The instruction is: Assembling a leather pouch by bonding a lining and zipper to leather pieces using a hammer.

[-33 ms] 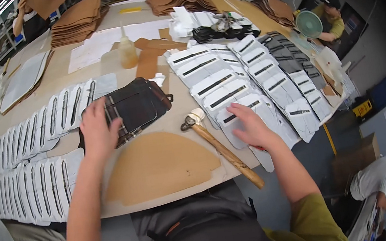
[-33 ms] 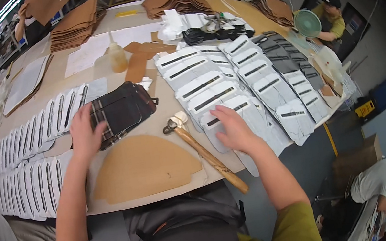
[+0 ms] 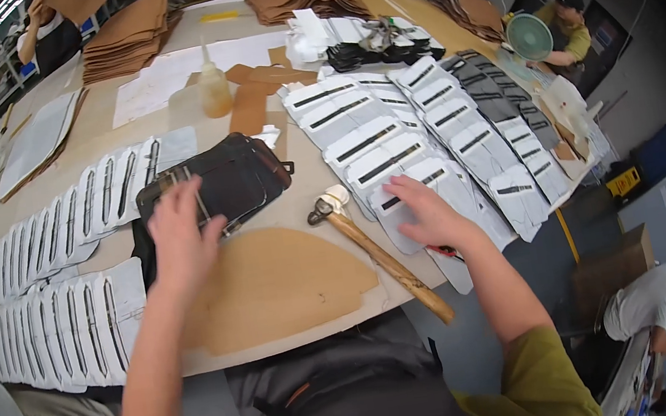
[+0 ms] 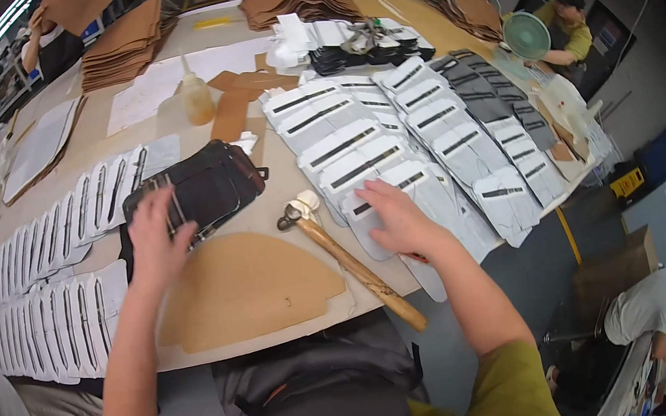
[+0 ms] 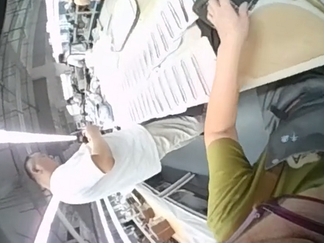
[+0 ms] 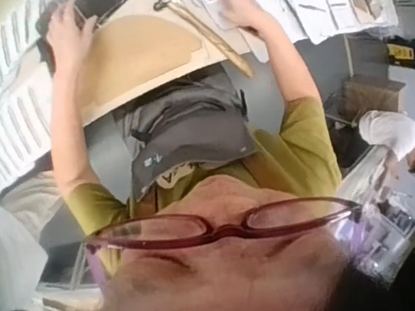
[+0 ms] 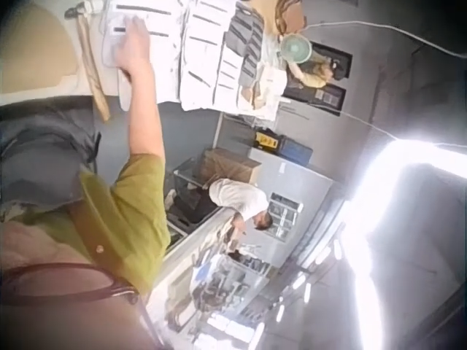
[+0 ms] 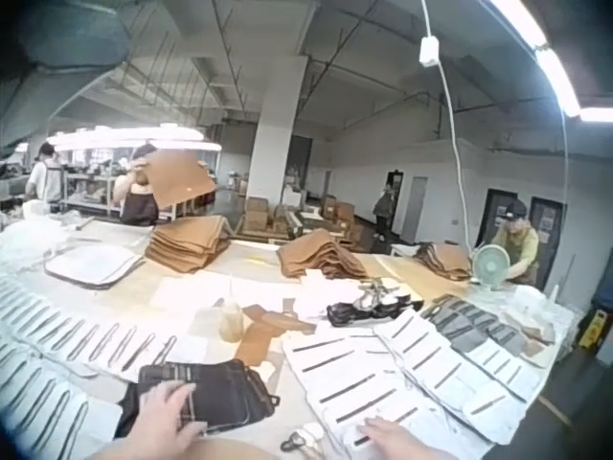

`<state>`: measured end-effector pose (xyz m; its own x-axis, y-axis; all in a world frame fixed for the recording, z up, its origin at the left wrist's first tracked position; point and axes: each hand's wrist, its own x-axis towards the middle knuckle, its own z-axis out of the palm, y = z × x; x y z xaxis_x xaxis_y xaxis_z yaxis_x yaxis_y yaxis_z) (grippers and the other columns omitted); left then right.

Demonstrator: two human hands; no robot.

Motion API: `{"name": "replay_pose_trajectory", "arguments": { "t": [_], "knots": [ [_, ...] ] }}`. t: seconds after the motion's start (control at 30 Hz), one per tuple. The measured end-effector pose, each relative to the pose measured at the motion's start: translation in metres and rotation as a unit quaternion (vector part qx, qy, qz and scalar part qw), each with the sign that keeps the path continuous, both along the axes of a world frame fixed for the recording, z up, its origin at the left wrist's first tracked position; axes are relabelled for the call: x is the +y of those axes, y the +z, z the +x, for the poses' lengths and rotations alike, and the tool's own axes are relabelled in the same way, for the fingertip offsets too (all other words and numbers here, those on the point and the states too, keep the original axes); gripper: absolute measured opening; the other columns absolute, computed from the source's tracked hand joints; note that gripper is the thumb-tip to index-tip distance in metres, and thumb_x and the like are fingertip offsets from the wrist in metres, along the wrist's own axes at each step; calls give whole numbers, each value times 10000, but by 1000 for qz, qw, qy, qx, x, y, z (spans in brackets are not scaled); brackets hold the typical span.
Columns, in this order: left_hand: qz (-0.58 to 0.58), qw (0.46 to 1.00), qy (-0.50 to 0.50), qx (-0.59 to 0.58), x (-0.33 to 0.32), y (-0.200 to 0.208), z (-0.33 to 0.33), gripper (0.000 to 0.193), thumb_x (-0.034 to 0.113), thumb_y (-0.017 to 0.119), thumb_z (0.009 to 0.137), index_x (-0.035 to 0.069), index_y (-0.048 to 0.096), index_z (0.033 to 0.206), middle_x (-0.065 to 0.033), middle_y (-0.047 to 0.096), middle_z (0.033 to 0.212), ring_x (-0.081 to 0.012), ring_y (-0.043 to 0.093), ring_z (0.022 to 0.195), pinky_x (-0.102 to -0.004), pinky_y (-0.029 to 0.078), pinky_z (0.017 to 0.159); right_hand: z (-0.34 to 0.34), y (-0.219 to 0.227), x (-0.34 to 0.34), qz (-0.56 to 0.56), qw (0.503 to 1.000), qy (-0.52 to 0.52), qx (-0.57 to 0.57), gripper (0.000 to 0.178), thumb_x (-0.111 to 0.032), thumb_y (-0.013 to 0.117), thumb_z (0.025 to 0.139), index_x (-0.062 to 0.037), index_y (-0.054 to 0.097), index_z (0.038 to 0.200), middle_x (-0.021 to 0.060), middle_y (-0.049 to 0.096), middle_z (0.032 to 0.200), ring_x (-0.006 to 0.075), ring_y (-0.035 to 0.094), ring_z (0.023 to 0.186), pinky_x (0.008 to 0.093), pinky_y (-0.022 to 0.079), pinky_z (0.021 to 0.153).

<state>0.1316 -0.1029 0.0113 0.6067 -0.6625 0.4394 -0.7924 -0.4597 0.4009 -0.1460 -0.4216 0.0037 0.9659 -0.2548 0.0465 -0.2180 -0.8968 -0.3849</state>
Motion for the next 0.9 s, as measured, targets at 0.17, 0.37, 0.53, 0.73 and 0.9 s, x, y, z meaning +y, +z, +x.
{"name": "replay_pose_trajectory", "arguments": {
  "t": [0.17, 0.37, 0.53, 0.73, 0.9],
  "knots": [
    [-24, 954, -194, 228, 11, -10, -117, 407, 38, 761, 846, 27, 657, 1239, -206, 526, 1400, -369, 555, 1270, -418, 462, 1072, 5, 33, -1, 10, 990, 43, 132, 885, -131, 773, 735, -18, 400, 1530, 302, 344, 1591, 444, 296, 1508, 467, 313, 1214],
    [-50, 954, -184, 231, 21, -28, -141, 298, -9, 737, 847, 7, 696, 1142, -188, 583, 1341, -337, 592, 1219, -400, 488, 1025, -12, 26, 34, -75, 978, 41, 190, 858, -91, 709, 768, -36, 367, 1552, 301, 296, 1615, 443, 258, 1525, 499, 289, 1218],
    [-70, 953, -159, 248, 21, -32, -143, 268, -20, 732, 844, 8, 705, 1109, -174, 607, 1314, -328, 601, 1205, -394, 489, 1020, -21, -3, 24, -71, 997, 1, -6, 546, -42, 660, 787, -14, 630, 1331, 231, 528, 1482, 417, 475, 1400, 487, 418, 1128],
    [-102, 945, -147, 272, 22, -33, -146, 213, -17, 733, 862, 17, 719, 1072, -156, 637, 1259, -305, 623, 1149, -375, 521, 952, -23, 23, -8, 212, 957, -196, -37, 259, -70, 653, 895, -3, 746, 1127, 97, 770, 1055, 225, 731, 984, 310, 545, 894],
    [-134, 923, -136, 335, 24, -36, -145, 165, -17, 703, 898, 15, 721, 1060, -140, 632, 1251, -276, 637, 1125, -350, 528, 924, -38, 38, -57, 433, 782, -246, -375, 240, -122, 651, 970, 2, 708, 1167, 66, 770, 947, 123, 707, 885, 266, 510, 802]
  ]
}}
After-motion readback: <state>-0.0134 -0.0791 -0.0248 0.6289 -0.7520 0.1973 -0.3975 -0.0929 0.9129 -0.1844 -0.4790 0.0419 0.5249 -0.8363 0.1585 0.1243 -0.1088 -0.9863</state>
